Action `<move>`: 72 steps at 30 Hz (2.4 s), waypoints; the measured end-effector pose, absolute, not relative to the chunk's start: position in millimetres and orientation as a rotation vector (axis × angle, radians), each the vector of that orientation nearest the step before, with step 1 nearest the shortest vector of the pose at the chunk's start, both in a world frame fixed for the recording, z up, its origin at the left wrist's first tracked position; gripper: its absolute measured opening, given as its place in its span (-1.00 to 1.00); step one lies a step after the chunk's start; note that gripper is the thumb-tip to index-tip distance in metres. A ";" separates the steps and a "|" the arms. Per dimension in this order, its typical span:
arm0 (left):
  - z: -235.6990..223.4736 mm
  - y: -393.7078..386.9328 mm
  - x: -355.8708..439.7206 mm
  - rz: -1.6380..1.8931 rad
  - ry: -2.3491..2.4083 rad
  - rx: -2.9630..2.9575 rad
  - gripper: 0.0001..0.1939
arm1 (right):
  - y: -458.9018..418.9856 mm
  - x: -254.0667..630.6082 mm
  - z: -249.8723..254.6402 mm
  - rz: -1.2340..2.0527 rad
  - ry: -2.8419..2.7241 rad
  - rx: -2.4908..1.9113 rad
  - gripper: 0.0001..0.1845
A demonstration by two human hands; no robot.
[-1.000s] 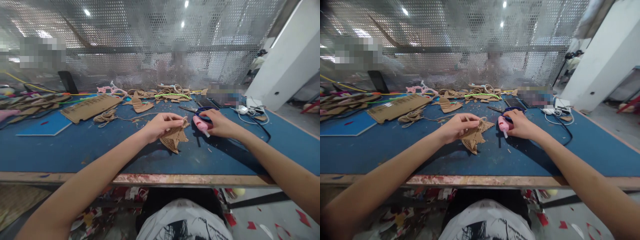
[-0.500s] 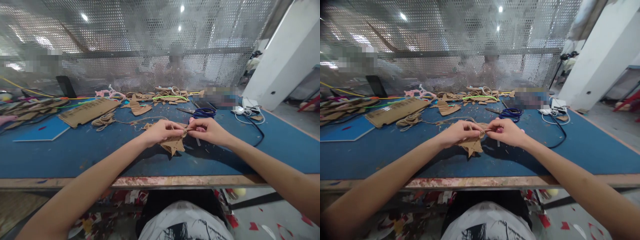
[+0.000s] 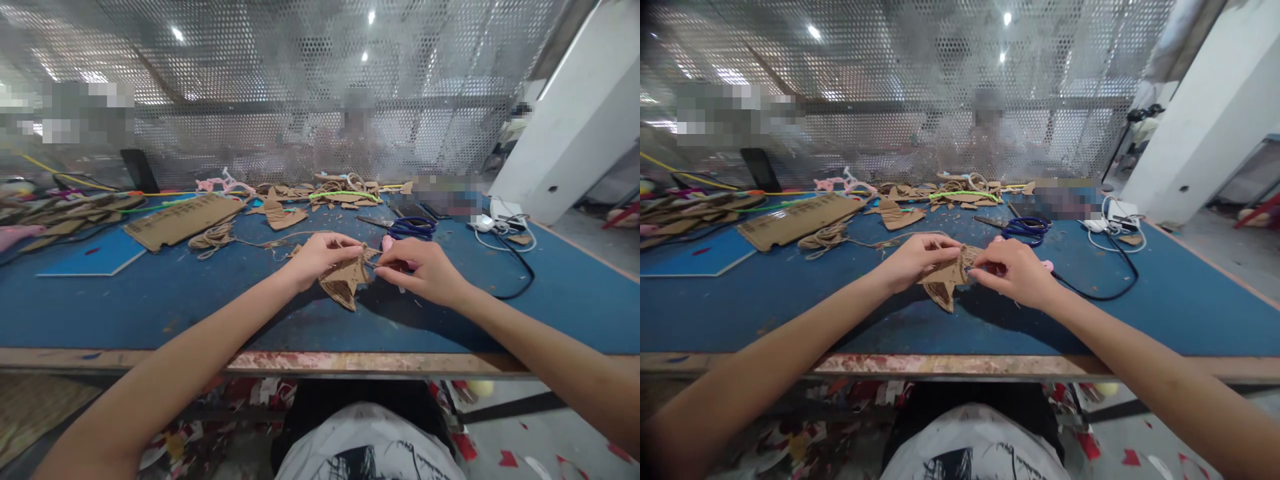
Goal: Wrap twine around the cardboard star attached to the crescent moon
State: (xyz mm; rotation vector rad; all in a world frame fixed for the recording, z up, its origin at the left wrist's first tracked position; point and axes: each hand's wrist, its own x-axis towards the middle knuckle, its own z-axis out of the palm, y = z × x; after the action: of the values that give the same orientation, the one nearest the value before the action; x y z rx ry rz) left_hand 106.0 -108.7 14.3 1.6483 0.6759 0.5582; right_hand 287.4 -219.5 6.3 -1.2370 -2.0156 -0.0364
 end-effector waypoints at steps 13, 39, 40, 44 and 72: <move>9.6 -112.1 109.3 0.613 0.687 1.507 -0.60 | -219.6 280.8 1.7 -0.036 -1.947 -1.323 -0.84; 13.3 -117.2 109.8 0.604 0.625 1.494 -0.66 | -219.0 282.1 1.3 -0.199 -2.049 -1.356 -0.85; 13.1 -117.0 109.8 0.613 0.627 1.495 -0.66 | -219.6 281.6 1.8 -0.191 -2.043 -1.354 -0.85; 13.1 -116.6 110.1 0.626 0.651 1.503 -0.65 | -222.1 279.8 3.9 -0.174 -1.989 -1.336 -0.82; 12.1 -119.7 112.6 0.667 0.613 1.449 -0.64 | -222.4 281.9 -0.4 -0.271 -2.090 -1.149 -0.86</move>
State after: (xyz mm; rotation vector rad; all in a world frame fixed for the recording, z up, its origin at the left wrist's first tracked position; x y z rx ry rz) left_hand 112.6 -119.7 12.1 1.4489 0.6132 0.6666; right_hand 281.9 -222.4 -0.4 -1.1487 -2.0900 -0.2711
